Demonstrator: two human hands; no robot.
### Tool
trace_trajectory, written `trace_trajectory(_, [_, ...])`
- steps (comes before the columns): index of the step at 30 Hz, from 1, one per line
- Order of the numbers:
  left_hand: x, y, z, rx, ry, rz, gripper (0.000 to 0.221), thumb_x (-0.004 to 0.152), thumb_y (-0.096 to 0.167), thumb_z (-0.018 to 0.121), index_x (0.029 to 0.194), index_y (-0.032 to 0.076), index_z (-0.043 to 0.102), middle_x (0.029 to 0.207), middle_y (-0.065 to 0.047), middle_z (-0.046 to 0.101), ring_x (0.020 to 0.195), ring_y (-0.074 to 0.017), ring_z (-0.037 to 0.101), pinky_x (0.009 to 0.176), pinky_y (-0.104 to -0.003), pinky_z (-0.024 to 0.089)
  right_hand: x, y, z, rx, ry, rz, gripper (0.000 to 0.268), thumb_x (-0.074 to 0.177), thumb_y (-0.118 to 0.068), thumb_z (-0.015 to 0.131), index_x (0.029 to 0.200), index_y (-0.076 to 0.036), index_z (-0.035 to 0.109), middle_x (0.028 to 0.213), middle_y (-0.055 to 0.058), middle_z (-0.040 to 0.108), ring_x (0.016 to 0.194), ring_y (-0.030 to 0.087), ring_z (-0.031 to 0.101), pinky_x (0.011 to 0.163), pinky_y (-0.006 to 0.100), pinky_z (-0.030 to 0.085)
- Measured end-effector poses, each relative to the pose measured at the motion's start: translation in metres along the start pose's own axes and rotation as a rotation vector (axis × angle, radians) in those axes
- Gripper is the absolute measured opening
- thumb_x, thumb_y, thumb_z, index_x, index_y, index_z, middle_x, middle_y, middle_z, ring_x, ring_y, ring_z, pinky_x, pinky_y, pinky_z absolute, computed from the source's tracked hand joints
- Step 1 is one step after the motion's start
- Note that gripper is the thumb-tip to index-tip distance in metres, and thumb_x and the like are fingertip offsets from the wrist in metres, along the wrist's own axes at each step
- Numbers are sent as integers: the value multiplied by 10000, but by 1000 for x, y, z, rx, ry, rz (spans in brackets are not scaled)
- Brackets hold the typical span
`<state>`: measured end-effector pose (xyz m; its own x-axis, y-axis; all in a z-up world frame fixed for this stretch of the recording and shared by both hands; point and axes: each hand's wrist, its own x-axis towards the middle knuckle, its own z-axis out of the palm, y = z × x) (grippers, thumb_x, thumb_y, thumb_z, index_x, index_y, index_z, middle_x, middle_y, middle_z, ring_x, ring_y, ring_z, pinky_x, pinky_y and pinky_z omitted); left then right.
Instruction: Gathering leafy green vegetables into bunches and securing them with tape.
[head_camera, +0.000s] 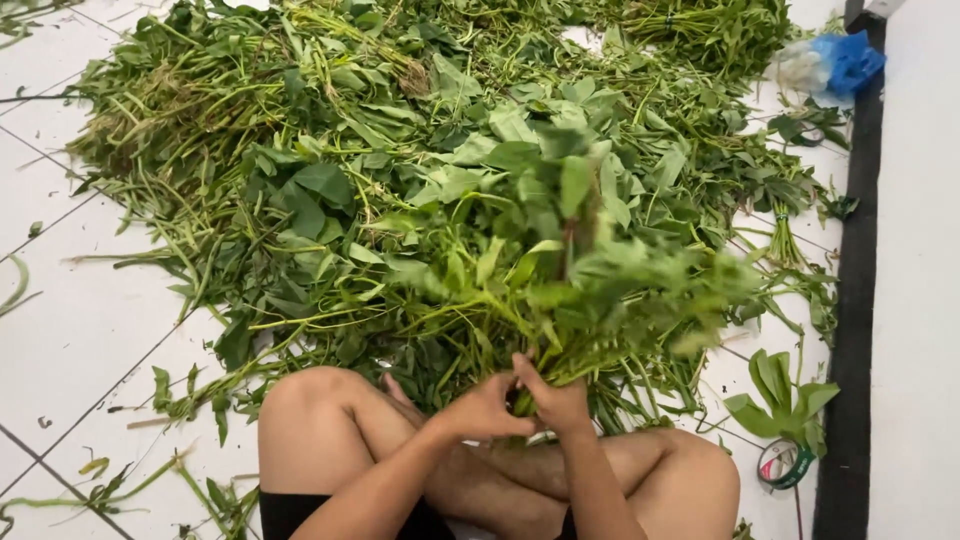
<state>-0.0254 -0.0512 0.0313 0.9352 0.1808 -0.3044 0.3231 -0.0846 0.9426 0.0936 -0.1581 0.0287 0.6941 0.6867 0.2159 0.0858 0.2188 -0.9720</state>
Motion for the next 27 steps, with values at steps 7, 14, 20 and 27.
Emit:
trace_trajectory(7, [25,-19,17,53,250,40,611,808,220,679,1356,-24,558,968,-171,742,734,-235,702,621,-334,589,25,-7,6,-835,66,492,766,804,-744,494,1329,-212,662,1212,85,737,990,334,717,806,432,553])
trace_trajectory(14, [54,-71,10,-449,152,-133,134,911,35,587,847,-1,699,677,-103,649,519,-171,544,465,-305,445,28,-45,-20,-627,-435,607,425,851,-444,730,945,-29,739,833,78,731,684,177,653,636,304,552])
trace_trajectory(20, [27,-31,9,-523,28,-290,274,973,209,697,767,51,609,621,-62,553,513,-186,528,485,-316,433,-59,-104,-120,-611,-267,447,629,860,-477,678,1326,-61,609,1204,111,732,1044,226,711,891,305,559])
trace_trajectory(27, [31,-33,7,-447,126,-340,133,975,157,680,980,36,624,666,-65,545,525,-194,522,475,-322,452,-203,-78,-263,-545,581,603,285,923,-166,658,1179,-46,695,1043,60,756,903,162,690,838,282,540])
